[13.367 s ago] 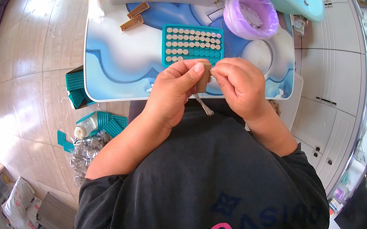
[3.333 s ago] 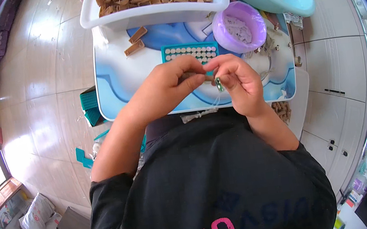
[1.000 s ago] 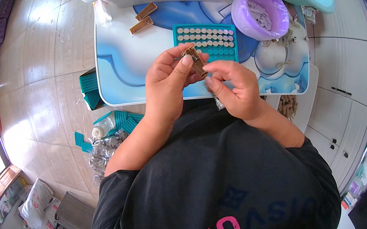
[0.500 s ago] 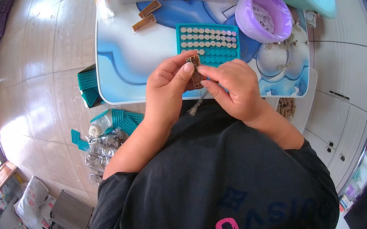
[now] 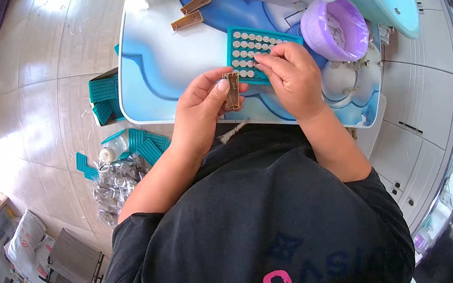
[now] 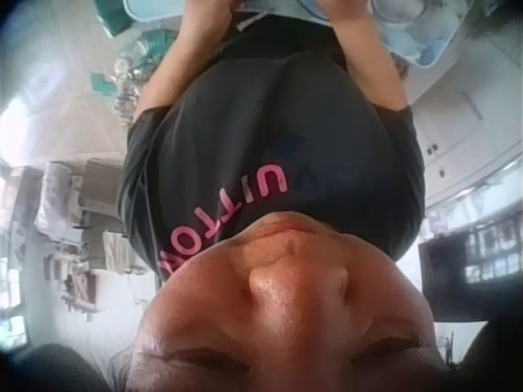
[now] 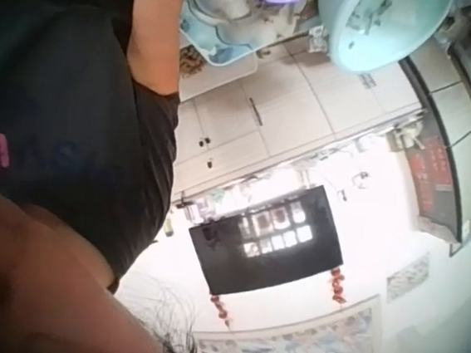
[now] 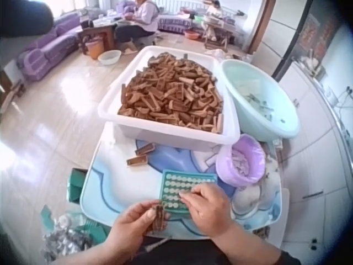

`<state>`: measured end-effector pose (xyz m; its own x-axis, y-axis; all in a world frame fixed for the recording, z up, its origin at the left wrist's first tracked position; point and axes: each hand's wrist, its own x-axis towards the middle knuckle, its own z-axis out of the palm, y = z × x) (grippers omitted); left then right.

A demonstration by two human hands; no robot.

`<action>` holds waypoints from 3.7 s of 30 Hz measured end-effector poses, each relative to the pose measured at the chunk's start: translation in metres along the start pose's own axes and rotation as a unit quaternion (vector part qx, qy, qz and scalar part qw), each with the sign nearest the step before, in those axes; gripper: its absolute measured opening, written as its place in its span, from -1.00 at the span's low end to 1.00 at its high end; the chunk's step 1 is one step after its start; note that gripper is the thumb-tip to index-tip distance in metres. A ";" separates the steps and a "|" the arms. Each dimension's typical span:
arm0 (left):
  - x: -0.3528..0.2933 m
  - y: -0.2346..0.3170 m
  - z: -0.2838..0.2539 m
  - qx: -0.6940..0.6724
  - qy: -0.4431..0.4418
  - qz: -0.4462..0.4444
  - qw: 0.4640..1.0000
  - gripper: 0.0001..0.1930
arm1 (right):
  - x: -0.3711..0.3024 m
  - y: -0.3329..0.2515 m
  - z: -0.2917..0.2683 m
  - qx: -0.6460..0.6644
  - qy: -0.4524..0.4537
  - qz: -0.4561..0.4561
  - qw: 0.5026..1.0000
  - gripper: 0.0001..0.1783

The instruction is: The person assembles small plastic housings and metal clips by hand, threading wires and inserting small parts.

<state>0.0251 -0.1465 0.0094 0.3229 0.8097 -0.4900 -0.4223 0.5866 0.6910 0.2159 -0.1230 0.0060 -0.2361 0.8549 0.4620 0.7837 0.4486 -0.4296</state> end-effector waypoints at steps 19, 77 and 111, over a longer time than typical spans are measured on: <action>0.005 -0.007 -0.001 -0.049 -0.008 0.029 0.998 -0.71 | 0.008 -0.028 0.001 0.155 -0.024 -0.024 0.987 -0.86; 0.002 -0.008 0.006 -0.045 0.037 0.046 0.997 -0.72 | 0.012 -0.036 0.009 0.062 -0.017 -0.080 0.995 -0.84; -0.002 0.005 0.008 -0.086 -0.001 -0.002 0.996 -0.72 | -0.028 0.018 -0.088 0.113 -0.237 0.211 0.941 -0.89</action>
<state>0.0293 -0.1454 0.0180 0.3275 0.8072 -0.4911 -0.5601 0.5844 0.5871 0.2870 -0.1616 0.0532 -0.2032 0.9654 -0.1632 0.7355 0.0404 -0.6763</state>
